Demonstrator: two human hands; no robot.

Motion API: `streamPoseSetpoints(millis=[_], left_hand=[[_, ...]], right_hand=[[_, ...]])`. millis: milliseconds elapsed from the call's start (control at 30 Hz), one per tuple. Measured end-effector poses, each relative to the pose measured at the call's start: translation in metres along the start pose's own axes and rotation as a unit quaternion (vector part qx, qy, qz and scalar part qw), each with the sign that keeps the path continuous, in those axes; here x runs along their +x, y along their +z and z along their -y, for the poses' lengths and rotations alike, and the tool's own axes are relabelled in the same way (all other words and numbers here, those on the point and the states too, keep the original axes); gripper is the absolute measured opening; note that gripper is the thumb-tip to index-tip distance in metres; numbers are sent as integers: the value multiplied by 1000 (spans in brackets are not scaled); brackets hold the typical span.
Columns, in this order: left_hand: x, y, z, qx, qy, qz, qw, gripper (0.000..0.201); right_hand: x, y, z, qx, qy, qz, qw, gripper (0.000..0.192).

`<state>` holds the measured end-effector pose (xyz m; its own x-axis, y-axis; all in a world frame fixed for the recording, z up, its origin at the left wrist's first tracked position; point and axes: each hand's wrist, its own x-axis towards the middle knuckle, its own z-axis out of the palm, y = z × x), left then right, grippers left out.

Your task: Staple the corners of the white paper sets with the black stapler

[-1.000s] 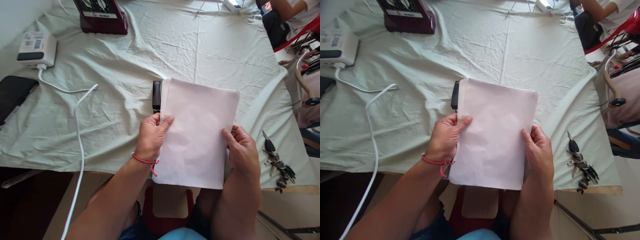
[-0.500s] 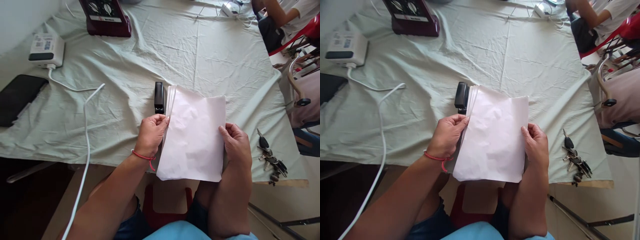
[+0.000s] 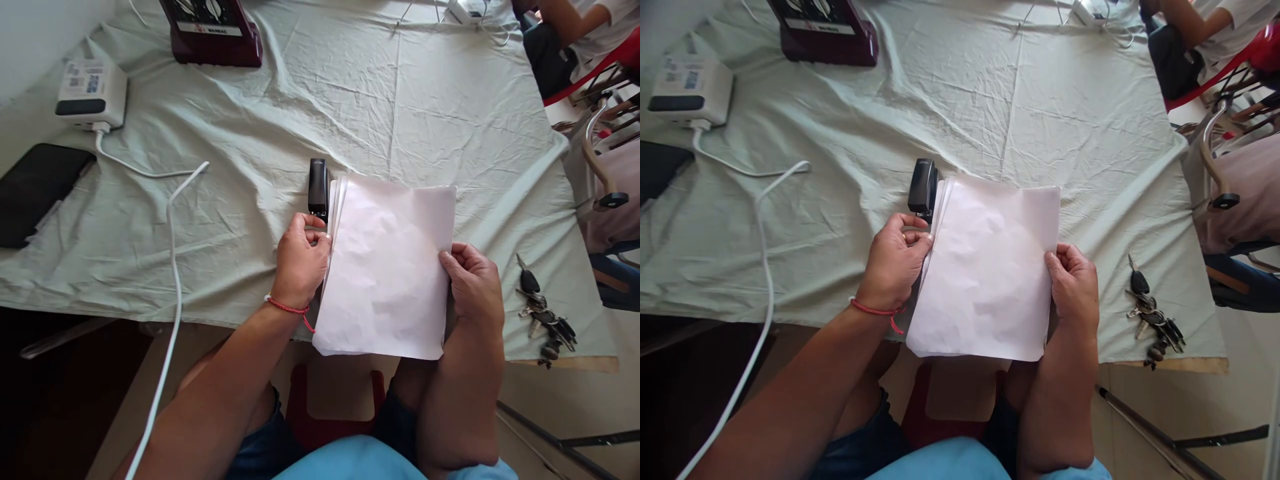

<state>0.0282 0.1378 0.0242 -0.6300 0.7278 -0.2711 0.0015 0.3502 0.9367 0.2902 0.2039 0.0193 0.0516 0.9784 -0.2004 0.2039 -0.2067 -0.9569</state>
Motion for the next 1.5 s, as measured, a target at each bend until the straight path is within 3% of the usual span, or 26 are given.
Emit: streamPoseSetpoints(millis=[133, 233, 433, 733, 967, 1100, 1500], left_hand=[[0, 0, 0, 2, 13, -3, 1000, 12], [0, 1, 4, -25, 23, 25, 999, 6], [1, 0, 11, -36, 64, 52, 996, 17], [-2, -3, 7, -8, 64, 69, 995, 13], [-4, -2, 6, 73, 93, 47, 992, 19], [-3, -2, 6, 52, 74, 47, 995, 11], [0, -1, 7, 26, 59, 26, 998, 19]], right_hand=[[0, 0, 0, 0, 2, 1, 1000, 30], [1, 0, 0, 2, 3, 1, 1000, 32], [-2, 0, 2, -5, 0, -1, 1000, 27], [-1, 3, 4, -20, 2, -12, 1000, 29], [-2, 3, 4, -16, -2, -11, 1000, 30], [-2, 3, 4, -13, 2, -5, 1000, 31], [-2, 4, 4, -24, -3, -10, 1000, 31]])
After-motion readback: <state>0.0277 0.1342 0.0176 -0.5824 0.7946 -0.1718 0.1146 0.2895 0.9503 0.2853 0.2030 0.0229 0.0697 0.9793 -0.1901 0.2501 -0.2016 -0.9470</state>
